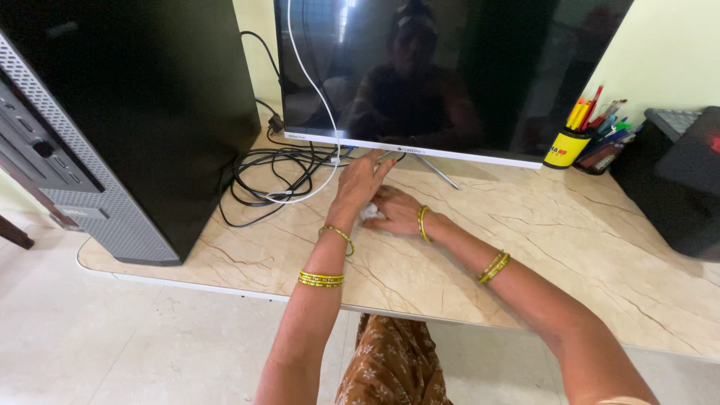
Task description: The person wipes a marble-topped desk with a white cloth, moving the cloth back and forth across the surface in front of a monitor and computer tower. The person repeatedly wipes the same areas without moving objects aside.
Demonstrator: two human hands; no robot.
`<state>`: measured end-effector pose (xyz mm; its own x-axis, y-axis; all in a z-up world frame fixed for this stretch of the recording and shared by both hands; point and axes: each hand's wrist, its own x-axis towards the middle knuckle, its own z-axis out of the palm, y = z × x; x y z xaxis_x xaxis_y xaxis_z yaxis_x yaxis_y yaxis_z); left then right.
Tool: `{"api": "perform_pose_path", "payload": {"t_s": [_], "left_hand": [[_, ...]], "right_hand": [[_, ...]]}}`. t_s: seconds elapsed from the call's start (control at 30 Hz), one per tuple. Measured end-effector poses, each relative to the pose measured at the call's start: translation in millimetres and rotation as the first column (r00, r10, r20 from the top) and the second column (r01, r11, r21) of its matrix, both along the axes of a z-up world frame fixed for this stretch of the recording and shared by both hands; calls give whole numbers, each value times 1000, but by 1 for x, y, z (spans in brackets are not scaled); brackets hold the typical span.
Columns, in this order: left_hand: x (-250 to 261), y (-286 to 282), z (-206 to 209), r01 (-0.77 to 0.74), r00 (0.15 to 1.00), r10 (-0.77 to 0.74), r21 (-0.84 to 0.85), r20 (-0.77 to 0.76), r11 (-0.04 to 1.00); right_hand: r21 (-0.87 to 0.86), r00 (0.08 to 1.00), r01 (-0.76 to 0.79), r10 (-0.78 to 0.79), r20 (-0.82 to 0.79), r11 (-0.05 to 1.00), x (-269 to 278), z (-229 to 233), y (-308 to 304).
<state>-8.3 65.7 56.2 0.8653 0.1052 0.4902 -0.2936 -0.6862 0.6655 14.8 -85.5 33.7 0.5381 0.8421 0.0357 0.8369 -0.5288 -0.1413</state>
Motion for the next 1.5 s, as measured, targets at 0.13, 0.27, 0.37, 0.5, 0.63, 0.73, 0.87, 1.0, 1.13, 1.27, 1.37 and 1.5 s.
{"api": "perform_pose_path", "payload": {"t_s": [0.13,0.27,0.37,0.5,0.63,0.73,0.87,1.0,1.13,1.27,1.37,1.5], "left_hand": [[1,1,-7,-1,1000,1,21,22,1000],[4,-2,-12,-1,1000,1,63,4,998],[5,-5,-15,5,994,4,83,-113,997],[7,-7,-23,9,1000,-9,111,-7,994],[2,-15,-16,58,998,-53,117,-45,991],[-12,-38,-7,179,983,-173,93,-64,980],[-35,-80,-10,354,928,-326,152,-178,923],[-48,-97,-26,400,904,-269,435,-333,807],[-39,-85,-39,312,942,-191,515,-276,798],[-19,-32,-41,198,932,-22,459,-362,866],[-23,24,-42,0,946,149,457,-289,889],[-61,43,-43,-18,963,150,498,-226,867]], "right_hand": [[38,960,-277,274,56,960,-60,4,-21],[62,955,-294,290,55,954,-56,1,-52],[44,1000,3,-4,14,999,-22,0,-70],[37,948,314,-316,41,949,6,-4,-89],[177,999,38,-42,17,983,-7,-19,-79],[526,875,304,-15,-484,794,0,-20,-82],[763,833,439,103,-543,474,36,-26,-103],[687,872,423,-58,-487,590,38,-25,-107],[555,946,299,-162,-282,776,6,-8,-100],[490,942,307,-188,-277,816,-8,5,-95],[399,926,346,-239,-293,849,-11,12,-98],[303,954,286,-241,-179,909,-15,11,-97]]}}
